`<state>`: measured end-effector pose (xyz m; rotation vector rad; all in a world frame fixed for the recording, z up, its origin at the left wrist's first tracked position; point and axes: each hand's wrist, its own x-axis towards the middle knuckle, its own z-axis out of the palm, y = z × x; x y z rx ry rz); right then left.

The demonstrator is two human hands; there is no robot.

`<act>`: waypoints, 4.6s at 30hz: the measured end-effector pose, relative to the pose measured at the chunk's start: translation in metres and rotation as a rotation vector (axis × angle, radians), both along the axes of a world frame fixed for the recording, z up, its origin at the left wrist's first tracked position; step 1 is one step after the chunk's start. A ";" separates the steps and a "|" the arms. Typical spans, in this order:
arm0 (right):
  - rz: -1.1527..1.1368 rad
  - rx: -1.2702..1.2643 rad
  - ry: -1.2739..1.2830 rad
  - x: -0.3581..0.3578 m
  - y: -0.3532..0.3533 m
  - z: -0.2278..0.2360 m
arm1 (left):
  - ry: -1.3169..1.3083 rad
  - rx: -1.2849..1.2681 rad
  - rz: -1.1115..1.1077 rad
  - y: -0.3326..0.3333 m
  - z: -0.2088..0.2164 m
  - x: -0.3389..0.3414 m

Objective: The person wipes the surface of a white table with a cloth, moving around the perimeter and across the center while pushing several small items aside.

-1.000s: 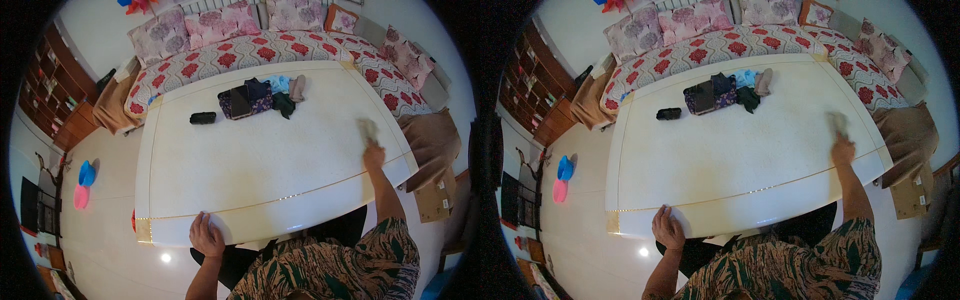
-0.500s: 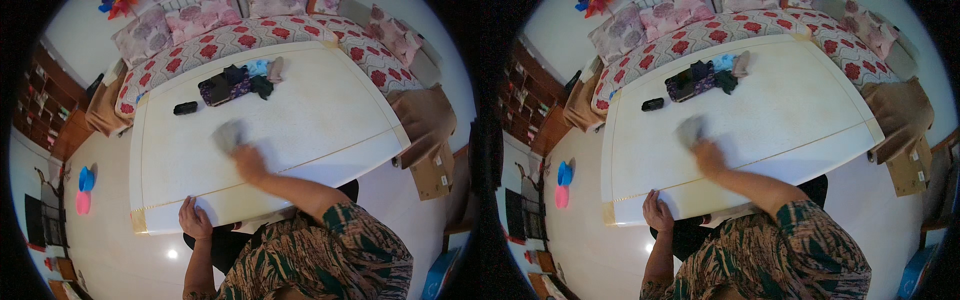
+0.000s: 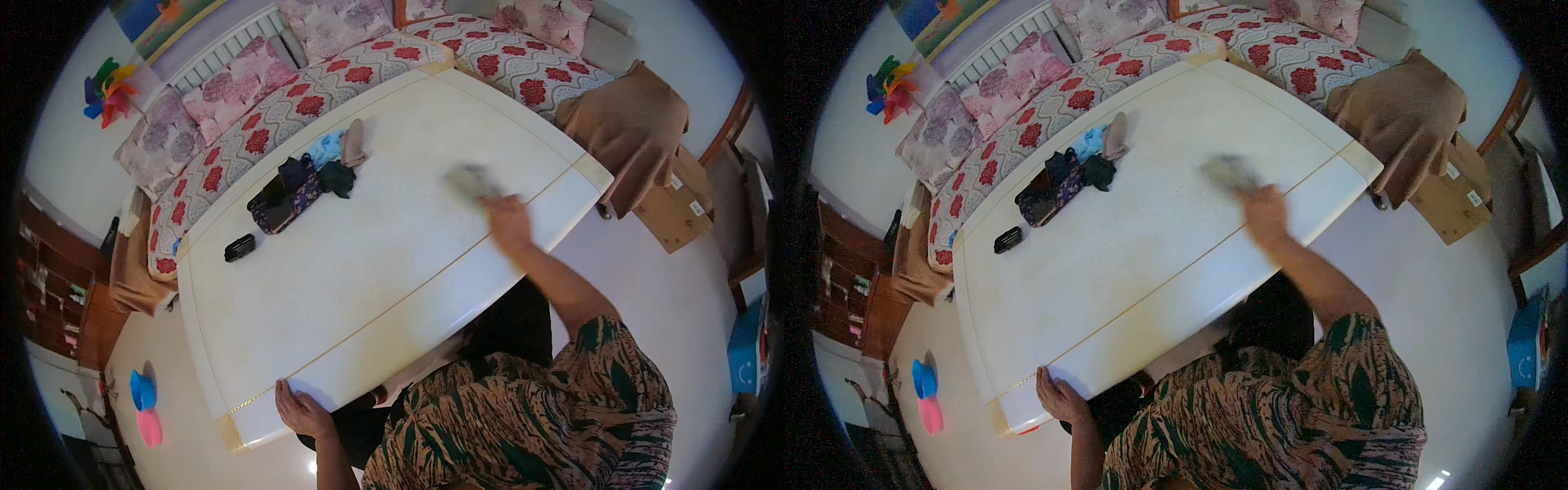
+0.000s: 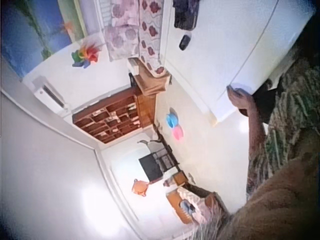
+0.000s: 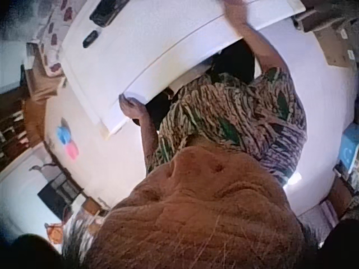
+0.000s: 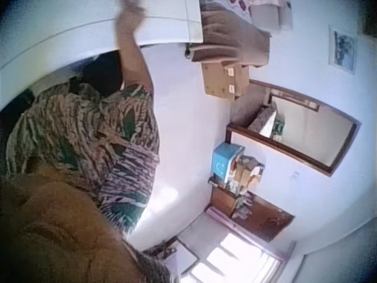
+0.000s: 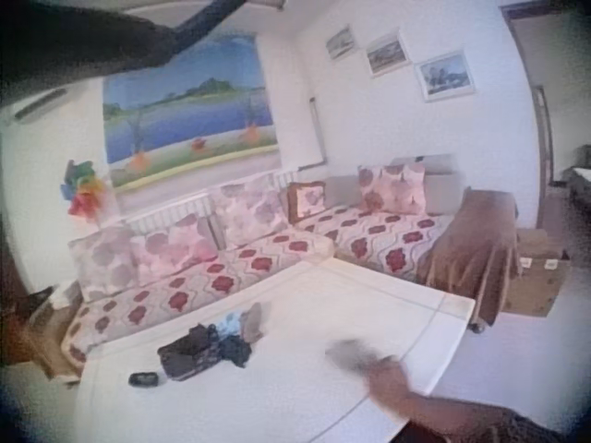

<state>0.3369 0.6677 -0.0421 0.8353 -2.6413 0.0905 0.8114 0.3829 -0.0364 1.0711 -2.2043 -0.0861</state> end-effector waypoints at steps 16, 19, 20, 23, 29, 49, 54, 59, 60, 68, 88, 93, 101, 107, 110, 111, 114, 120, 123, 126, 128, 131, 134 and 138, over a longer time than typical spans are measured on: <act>0.999 -0.329 -0.226 0.149 -0.145 0.015 | -0.250 0.042 -1.060 0.109 0.020 -0.150; 0.977 -0.306 -0.183 0.119 -0.162 0.006 | -0.378 0.072 -1.002 0.113 0.040 -0.164; 0.925 -0.305 -0.160 0.103 -0.164 0.003 | -0.466 0.069 -0.986 0.112 0.044 -0.169; 0.738 -0.286 -0.298 0.052 -0.153 0.012 | -0.619 0.076 -0.910 0.113 0.057 -0.178; -0.114 -0.062 -0.058 -0.085 -0.012 0.007 | -0.715 0.064 -0.898 0.111 0.046 -0.179; 0.220 -0.094 -0.159 0.128 -0.078 0.019 | -0.100 0.413 -0.798 0.100 0.039 -0.167; 0.794 -0.191 -0.547 0.227 -0.152 0.042 | 0.325 0.509 -0.366 0.062 0.013 -0.120; 1.061 -0.424 -0.777 0.247 -0.175 0.037 | 0.278 0.361 -0.197 0.022 0.024 -0.080; 1.018 -0.407 -0.764 0.243 -0.173 0.045 | 0.212 0.282 -0.145 0.016 0.025 -0.067; 0.629 -0.205 -0.451 0.156 -0.101 0.027 | -0.130 0.261 -0.270 0.055 0.024 -0.120; 0.521 -0.091 -0.350 0.162 -0.087 0.032 | 0.015 -0.086 0.526 -0.097 -0.003 0.123; 0.534 -0.046 -0.361 0.172 -0.107 0.033 | 0.051 0.004 0.372 -0.055 -0.019 0.065; 0.509 -0.063 -0.413 0.177 -0.115 0.041 | -0.173 0.215 -0.476 0.041 0.031 -0.152; 0.518 -0.067 -0.427 0.179 -0.118 0.051 | -0.198 0.092 -0.484 -0.017 0.026 -0.234; 0.504 -0.047 -0.410 0.176 -0.116 0.046 | -0.248 0.089 -0.304 -0.069 0.020 -0.241; 0.493 -0.039 -0.414 0.174 -0.115 0.045 | -0.266 0.091 -0.215 -0.091 0.019 -0.234; 0.501 -0.034 -0.370 0.176 -0.115 0.040 | -0.333 0.002 0.144 -0.165 0.008 -0.167; 0.514 -0.041 -0.369 0.177 -0.117 0.039 | -0.212 0.025 0.492 -0.209 -0.005 0.042; 0.499 -0.041 -0.360 0.174 -0.113 0.038 | -0.220 0.059 0.623 -0.175 0.010 0.084; 0.560 -0.065 -0.386 0.179 -0.119 0.037 | -0.266 -0.022 0.570 -0.154 -0.011 0.122; 0.567 -0.057 -0.379 0.177 -0.117 0.035 | -0.222 0.013 0.423 -0.127 -0.012 0.088; 0.611 -0.037 -0.378 0.175 -0.121 0.037 | -0.188 0.117 0.048 -0.070 -0.004 0.006; 0.738 0.013 -0.377 0.181 -0.130 0.041 | -0.383 0.186 -0.219 -0.001 0.025 -0.081; 0.738 0.000 -0.402 0.181 -0.151 0.043 | -0.198 0.148 -0.377 0.004 0.037 -0.128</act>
